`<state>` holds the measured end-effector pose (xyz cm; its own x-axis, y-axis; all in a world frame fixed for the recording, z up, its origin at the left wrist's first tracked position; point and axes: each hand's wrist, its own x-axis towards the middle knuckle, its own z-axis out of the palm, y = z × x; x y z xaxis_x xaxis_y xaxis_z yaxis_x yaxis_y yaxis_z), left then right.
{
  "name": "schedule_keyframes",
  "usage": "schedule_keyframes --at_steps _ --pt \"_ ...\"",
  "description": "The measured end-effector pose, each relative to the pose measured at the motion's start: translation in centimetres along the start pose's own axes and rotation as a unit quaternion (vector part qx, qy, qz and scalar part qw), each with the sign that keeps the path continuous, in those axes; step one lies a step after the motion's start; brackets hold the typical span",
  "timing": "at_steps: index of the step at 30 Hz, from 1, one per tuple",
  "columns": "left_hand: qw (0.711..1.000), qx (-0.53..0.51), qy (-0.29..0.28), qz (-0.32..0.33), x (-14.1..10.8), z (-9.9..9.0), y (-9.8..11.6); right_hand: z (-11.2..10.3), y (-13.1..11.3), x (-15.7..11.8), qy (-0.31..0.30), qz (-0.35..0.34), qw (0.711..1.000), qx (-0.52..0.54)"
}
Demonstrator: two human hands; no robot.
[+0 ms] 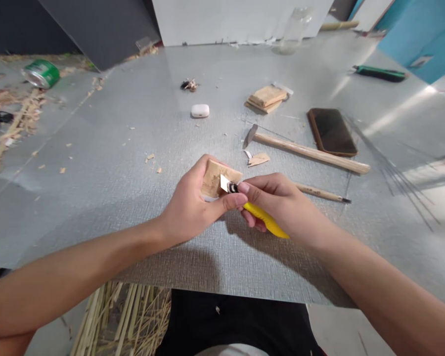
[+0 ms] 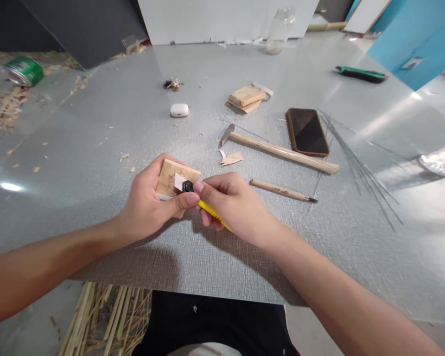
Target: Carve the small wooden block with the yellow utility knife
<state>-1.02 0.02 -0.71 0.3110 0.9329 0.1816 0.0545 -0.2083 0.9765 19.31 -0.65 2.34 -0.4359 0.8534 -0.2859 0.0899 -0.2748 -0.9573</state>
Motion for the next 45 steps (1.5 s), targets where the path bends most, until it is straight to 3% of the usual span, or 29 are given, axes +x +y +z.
schedule_keyframes --at_steps 7,17,24,33,40,45 --pt "0.997 -0.045 0.013 -0.066 -0.1 0.6 0.0 0.0 0.1 0.3 0.027 -0.025 0.999 -0.016" --pt "0.992 -0.045 0.001 -0.118 0.9 0.7 -0.4 0.7 0.9 0.6 0.17 -0.106 0.97 -0.14" --pt "0.992 -0.066 0.032 -0.101 1.0 0.4 -0.1 -0.1 0.5 0.6 0.052 -0.058 0.995 -0.059" --pt "0.997 -0.067 0.035 -0.034 0.1 0.4 0.0 0.0 0.2 0.2 -0.018 0.01 0.999 0.049" --pt "0.994 -0.081 0.056 -0.04 0.2 1.2 0.7 1.3 0.3 0.1 0.056 -0.021 0.995 0.081" --pt "0.993 -0.075 0.071 -0.052 0.8 1.3 0.7 2.0 0.5 0.1 0.144 -0.079 0.986 0.001"
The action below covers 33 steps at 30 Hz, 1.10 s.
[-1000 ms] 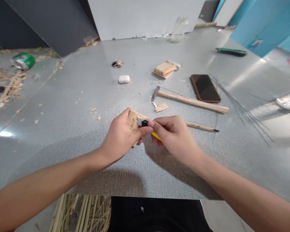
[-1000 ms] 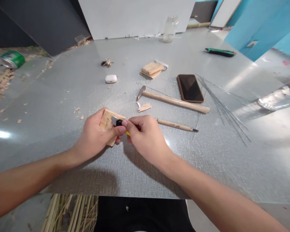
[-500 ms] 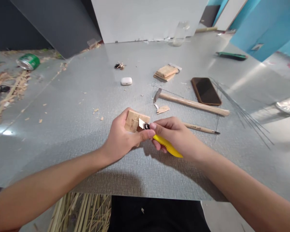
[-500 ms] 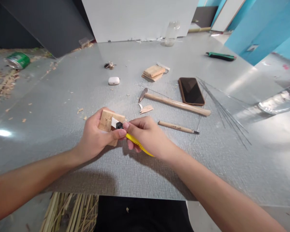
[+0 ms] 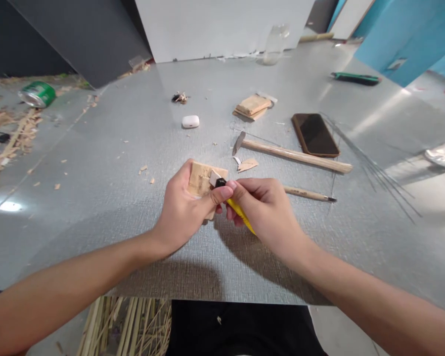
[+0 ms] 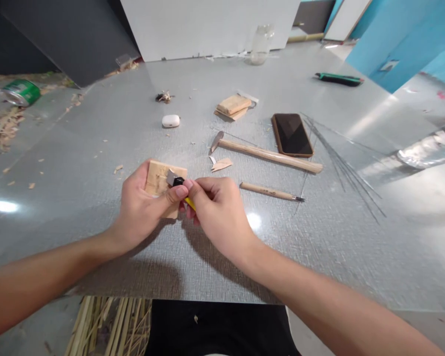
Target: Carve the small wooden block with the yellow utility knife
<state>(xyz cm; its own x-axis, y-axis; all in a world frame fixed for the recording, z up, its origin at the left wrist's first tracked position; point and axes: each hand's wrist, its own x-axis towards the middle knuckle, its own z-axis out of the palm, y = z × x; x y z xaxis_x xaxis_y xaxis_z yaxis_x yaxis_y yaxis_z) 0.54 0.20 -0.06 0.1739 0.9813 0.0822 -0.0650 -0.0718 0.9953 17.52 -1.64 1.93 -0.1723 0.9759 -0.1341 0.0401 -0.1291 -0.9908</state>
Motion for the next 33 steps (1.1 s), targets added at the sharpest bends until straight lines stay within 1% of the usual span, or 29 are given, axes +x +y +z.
schedule_keyframes --at_steps 4,7,8,10,13,15,18,22,25,27,30,33 --pt "1.0 -0.002 0.0 -0.025 0.7 0.2 -0.1 0.3 0.3 0.4 0.039 -0.032 0.998 -0.049" --pt "1.0 0.003 0.001 -0.031 1.0 0.2 -0.3 0.7 0.6 0.8 0.07 -0.077 0.992 -0.072" --pt "1.0 0.003 0.001 -0.031 1.1 0.2 -0.4 0.7 0.7 1.0 0.074 -0.09 0.99 -0.079" --pt "1.0 0.002 0.006 -0.027 1.2 0.1 -0.5 0.7 0.8 1.2 0.061 -0.099 0.99 -0.077" --pt "1.0 -0.003 0.024 -0.002 1.3 -0.2 -0.6 0.2 0.9 1.4 -0.001 -0.075 0.997 -0.036" --pt "1.0 -0.005 0.024 0.015 1.2 -0.3 -0.5 -0.2 0.8 1.5 -0.045 -0.049 0.998 -0.019" --pt "1.0 -0.018 0.006 0.024 0.9 -0.5 -0.4 -0.7 0.6 1.4 -0.082 0.001 0.997 0.004" --pt "0.998 -0.051 -0.028 0.022 0.5 -0.6 -0.5 -0.8 0.4 1.1 -0.116 0.065 0.989 0.061" --pt "0.996 -0.058 -0.054 0.033 0.2 -0.8 -0.5 -0.7 0.3 0.9 -0.124 0.075 0.985 0.092" --pt "0.995 -0.055 -0.063 0.046 0.1 -0.8 -0.5 -0.7 0.3 0.8 -0.119 0.072 0.985 0.102" --pt "0.997 -0.035 -0.043 0.054 0.0 -0.7 -0.3 -0.5 0.2 0.6 -0.101 0.068 0.987 0.107" --pt "0.999 -0.006 -0.011 0.044 -0.1 -0.5 0.0 -0.3 0.2 0.4 -0.071 0.039 0.993 0.086"
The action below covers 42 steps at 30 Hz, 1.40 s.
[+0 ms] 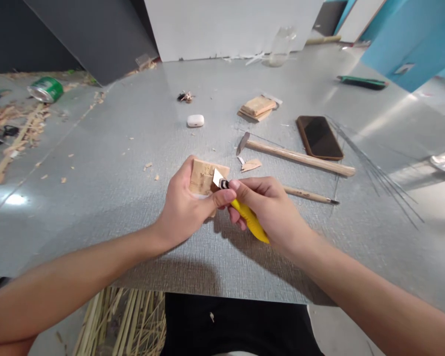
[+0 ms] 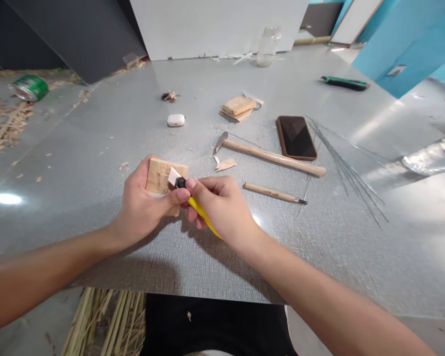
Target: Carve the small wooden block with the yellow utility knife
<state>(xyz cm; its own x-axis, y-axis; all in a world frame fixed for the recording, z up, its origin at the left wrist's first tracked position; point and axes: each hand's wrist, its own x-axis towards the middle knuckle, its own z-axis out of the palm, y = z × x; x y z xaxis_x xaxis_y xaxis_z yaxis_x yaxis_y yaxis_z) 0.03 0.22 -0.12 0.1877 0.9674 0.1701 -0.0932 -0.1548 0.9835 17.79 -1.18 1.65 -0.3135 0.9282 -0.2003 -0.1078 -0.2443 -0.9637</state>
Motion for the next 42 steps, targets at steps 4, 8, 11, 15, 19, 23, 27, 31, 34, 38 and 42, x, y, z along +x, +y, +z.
schedule_keyframes --at_steps 4,8,11,15,19,23,27,31,34,38,42 --pt "0.999 0.017 0.019 -0.019 0.2 0.3 0.2 0.2 0.1 0.1 0.055 -0.051 0.994 -0.084" --pt "0.998 0.026 0.027 -0.048 0.8 0.5 0.2 0.2 0.3 0.3 0.101 -0.077 0.98 -0.154" --pt "0.996 0.011 0.031 -0.08 1.1 0.8 0.0 0.2 0.4 0.6 0.125 -0.101 0.968 -0.191" --pt "0.994 -0.01 0.023 -0.109 1.0 0.8 -0.3 -0.1 0.5 1.1 0.126 -0.118 0.959 -0.223" --pt "0.992 -0.025 0.006 -0.121 0.8 0.6 -0.6 -0.6 0.4 1.1 0.052 -0.093 0.983 -0.147" --pt "0.992 -0.051 0.029 -0.111 0.8 -0.1 -0.5 -1.0 0.1 0.9 0.054 -0.048 0.994 -0.08" --pt "0.992 -0.059 0.041 -0.103 0.8 -0.4 -0.3 -1.1 -0.2 0.8 0.028 -0.006 0.999 -0.033" --pt "0.993 -0.079 0.01 -0.09 0.5 -0.3 -0.5 -1.0 -0.3 0.6 -0.008 0.0 1.0 -0.024" --pt "0.993 -0.086 -0.003 -0.086 0.3 -0.1 -0.5 -1.0 -0.2 0.6 -0.025 0.005 0.998 -0.049" --pt "0.994 -0.069 -0.035 -0.074 0.1 -0.1 -0.4 -1.1 0.0 0.6 -0.043 0.01 0.994 -0.099" --pt "0.995 -0.062 -0.051 -0.054 0.0 0.0 -0.5 -1.2 0.0 0.6 -0.029 0.004 0.995 -0.096"
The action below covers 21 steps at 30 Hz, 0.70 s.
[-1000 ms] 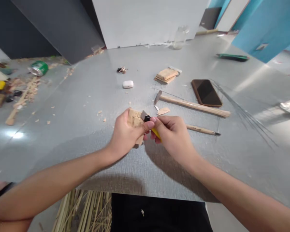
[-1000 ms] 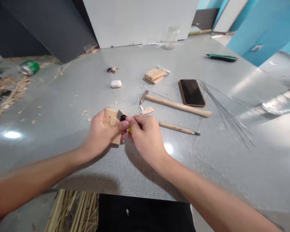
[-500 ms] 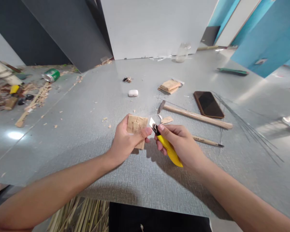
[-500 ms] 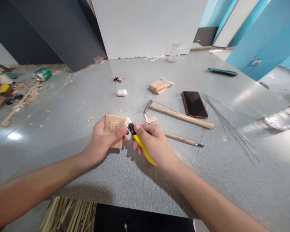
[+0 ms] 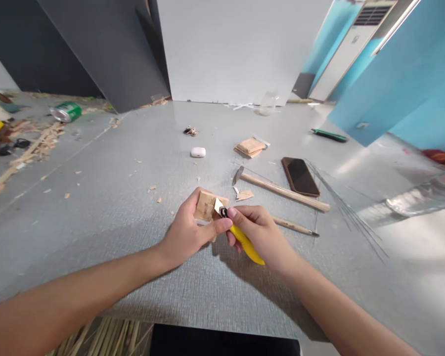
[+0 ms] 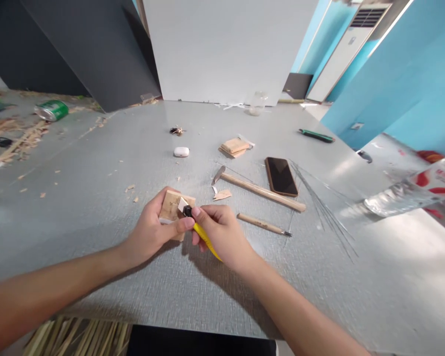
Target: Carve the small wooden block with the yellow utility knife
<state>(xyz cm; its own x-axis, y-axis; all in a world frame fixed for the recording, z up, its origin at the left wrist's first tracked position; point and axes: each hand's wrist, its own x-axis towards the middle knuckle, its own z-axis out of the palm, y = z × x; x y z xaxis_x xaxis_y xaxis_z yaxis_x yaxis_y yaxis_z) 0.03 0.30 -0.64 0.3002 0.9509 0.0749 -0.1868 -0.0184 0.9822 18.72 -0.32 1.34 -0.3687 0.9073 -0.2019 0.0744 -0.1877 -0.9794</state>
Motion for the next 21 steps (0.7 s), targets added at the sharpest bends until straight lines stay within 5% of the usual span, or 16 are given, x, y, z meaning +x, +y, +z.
schedule_keyframes --at_steps 8,15,21 --pt "0.998 0.052 0.025 0.018 0.1 0.0 -0.3 0.2 -0.1 0.2 0.017 -0.01 1.0 0.017" --pt "0.995 0.063 0.077 0.024 1.1 0.6 -1.1 0.7 0.4 0.3 0.107 -0.036 0.991 0.068" --pt "0.999 -0.023 0.049 0.003 1.7 0.3 -1.2 0.1 0.6 0.5 0.056 -0.003 0.993 0.1"
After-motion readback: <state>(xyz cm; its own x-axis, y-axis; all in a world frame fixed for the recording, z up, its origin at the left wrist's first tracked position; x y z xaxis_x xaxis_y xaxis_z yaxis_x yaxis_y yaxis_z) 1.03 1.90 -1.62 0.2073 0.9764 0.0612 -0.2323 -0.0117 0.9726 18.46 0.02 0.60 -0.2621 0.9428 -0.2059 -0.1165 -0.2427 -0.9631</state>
